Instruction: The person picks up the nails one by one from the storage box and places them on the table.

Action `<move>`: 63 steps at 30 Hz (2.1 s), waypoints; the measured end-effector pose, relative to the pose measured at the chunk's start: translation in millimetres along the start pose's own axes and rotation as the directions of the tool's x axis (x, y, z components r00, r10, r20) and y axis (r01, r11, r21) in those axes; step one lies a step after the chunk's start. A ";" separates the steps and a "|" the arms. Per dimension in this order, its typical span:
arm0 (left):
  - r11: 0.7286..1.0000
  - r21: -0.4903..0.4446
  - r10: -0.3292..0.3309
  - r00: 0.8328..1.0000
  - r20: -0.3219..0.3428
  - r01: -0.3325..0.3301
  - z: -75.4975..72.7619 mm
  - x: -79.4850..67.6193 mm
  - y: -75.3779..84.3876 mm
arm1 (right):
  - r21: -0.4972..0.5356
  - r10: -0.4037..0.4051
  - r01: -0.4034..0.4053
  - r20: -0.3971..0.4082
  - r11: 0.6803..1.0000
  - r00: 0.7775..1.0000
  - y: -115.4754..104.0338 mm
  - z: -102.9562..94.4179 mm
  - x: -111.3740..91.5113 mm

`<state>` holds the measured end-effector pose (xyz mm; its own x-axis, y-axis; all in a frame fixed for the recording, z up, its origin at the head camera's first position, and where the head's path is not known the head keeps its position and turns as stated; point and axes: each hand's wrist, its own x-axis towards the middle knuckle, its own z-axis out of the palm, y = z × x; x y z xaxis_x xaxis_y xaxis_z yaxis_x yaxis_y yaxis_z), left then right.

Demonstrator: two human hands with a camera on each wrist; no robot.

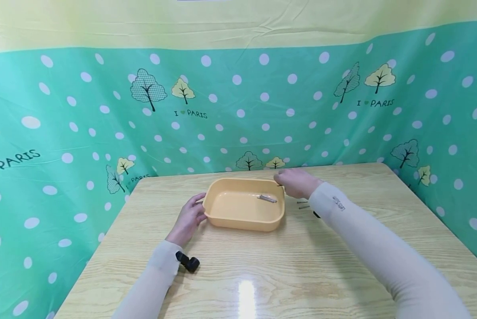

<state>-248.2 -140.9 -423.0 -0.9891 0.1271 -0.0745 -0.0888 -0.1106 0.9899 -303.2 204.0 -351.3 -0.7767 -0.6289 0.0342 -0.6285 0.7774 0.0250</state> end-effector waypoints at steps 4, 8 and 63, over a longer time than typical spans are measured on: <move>1.000 -0.011 0.007 0.999 -0.032 -0.008 -1.8 5.9 -8.4 | -0.025 -0.022 0.021 -0.040 0.999 0.999 2.7 2.8 -5.0; 1.000 0.015 0.020 0.998 -0.058 -0.019 -1.6 7.3 -11.7 | -0.027 -0.038 0.036 -0.077 0.999 0.996 3.9 5.0 -10.4; 0.999 0.033 -0.013 0.997 -0.077 0.015 -0.4 7.6 -12.7 | -0.058 -0.003 0.001 -0.030 0.998 1.000 26.7 64.7 -64.3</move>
<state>-254.6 -139.0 -436.2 -0.9940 0.0526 -0.0963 -0.1001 -0.0761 0.9921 -272.8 265.1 -417.5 -0.7733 -0.6308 0.0638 -0.6258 0.7756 0.0830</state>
